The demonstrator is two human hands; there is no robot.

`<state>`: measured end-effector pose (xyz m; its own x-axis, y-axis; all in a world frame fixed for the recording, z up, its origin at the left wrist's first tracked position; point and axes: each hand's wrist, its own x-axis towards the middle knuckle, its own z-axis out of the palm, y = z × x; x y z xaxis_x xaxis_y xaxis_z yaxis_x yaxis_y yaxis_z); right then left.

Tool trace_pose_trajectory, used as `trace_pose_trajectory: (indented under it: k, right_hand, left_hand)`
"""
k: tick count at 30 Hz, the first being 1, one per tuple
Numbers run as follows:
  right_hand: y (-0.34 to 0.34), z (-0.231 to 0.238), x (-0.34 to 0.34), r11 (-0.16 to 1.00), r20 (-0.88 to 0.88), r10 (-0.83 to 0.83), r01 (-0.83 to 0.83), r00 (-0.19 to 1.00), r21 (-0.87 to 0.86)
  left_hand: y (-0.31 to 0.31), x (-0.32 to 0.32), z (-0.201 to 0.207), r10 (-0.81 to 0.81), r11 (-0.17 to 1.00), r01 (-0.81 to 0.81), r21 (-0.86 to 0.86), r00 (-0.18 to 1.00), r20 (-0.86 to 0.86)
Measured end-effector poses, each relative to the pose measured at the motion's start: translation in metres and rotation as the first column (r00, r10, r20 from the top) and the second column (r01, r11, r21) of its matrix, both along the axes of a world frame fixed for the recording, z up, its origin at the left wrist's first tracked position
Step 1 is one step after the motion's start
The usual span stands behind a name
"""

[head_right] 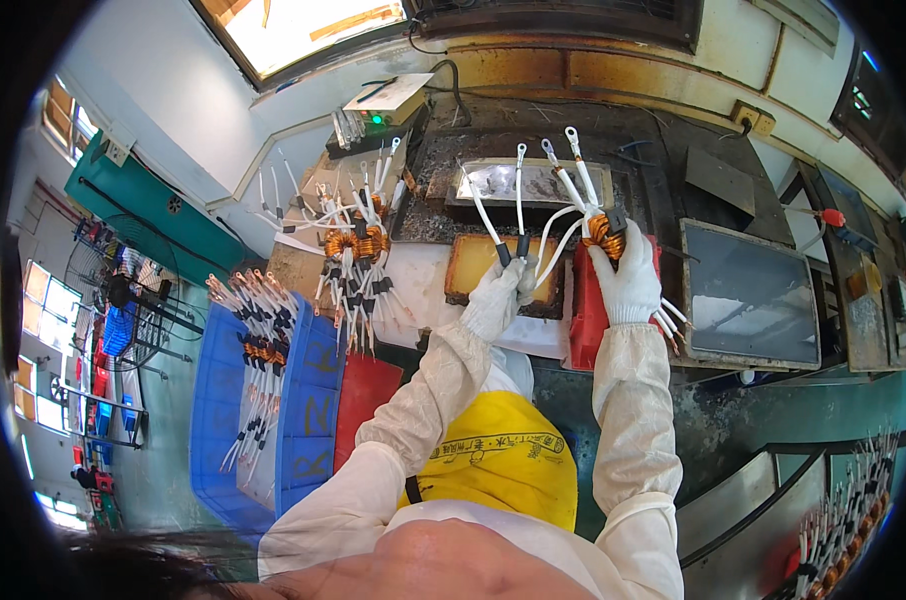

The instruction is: Soldering terminals of an electronic component by dipping them into a solder pot.

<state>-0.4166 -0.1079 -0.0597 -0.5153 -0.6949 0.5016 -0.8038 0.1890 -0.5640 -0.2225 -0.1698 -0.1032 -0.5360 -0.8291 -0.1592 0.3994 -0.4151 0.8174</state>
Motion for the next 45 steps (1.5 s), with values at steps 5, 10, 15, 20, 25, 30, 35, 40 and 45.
trace_pose_trajectory:
  k: [5,10,15,20,25,30,35,40,45]
  right_hand:
    - [0.003,0.001,0.003,1.000,-0.004,-0.005,0.005,1.000,0.000]
    - [0.005,0.002,0.002,1.000,0.000,-0.011,0.011,1.000,0.006]
    - [0.004,0.004,0.004,1.000,-0.004,0.000,0.000,1.000,0.005]
    - [0.004,0.003,0.002,1.000,0.000,-0.002,0.002,1.000,0.012]
    - [0.003,0.002,0.003,1.000,0.007,0.015,-0.015,1.000,0.002]
    - [0.001,-0.004,-0.001,0.995,-0.002,0.070,-0.070,0.998,-0.075]
    - [0.000,0.003,-0.020,0.977,0.114,0.179,-0.190,0.977,0.098]
    - [-0.013,0.033,-0.033,0.913,0.291,0.239,-0.316,0.927,0.259]
    - [-0.012,0.041,-0.015,0.934,0.305,0.237,-0.303,0.922,0.190]
  left_hand:
    - [0.003,0.001,0.000,-0.002,1.000,0.002,-0.002,1.000,-0.006]
    - [0.001,0.002,-0.005,-0.031,0.999,0.030,-0.011,0.997,-0.071]
    - [0.003,0.001,0.003,0.004,1.000,-0.004,0.019,0.999,-0.039]
    - [0.003,-0.002,0.003,0.043,0.998,-0.041,0.052,0.998,-0.038]
    - [0.000,-0.001,-0.005,0.026,0.999,-0.024,0.047,0.999,-0.045]
    - [0.005,-0.004,0.004,0.070,0.997,-0.073,0.023,0.993,0.097]
    - [-0.002,-0.005,0.003,0.077,0.997,-0.075,-0.020,0.992,0.104]
    - [-0.005,-0.008,-0.002,0.063,0.995,-0.061,0.082,0.998,-0.024]
    - [-0.010,-0.005,0.016,0.026,0.998,-0.019,0.061,0.992,-0.123]
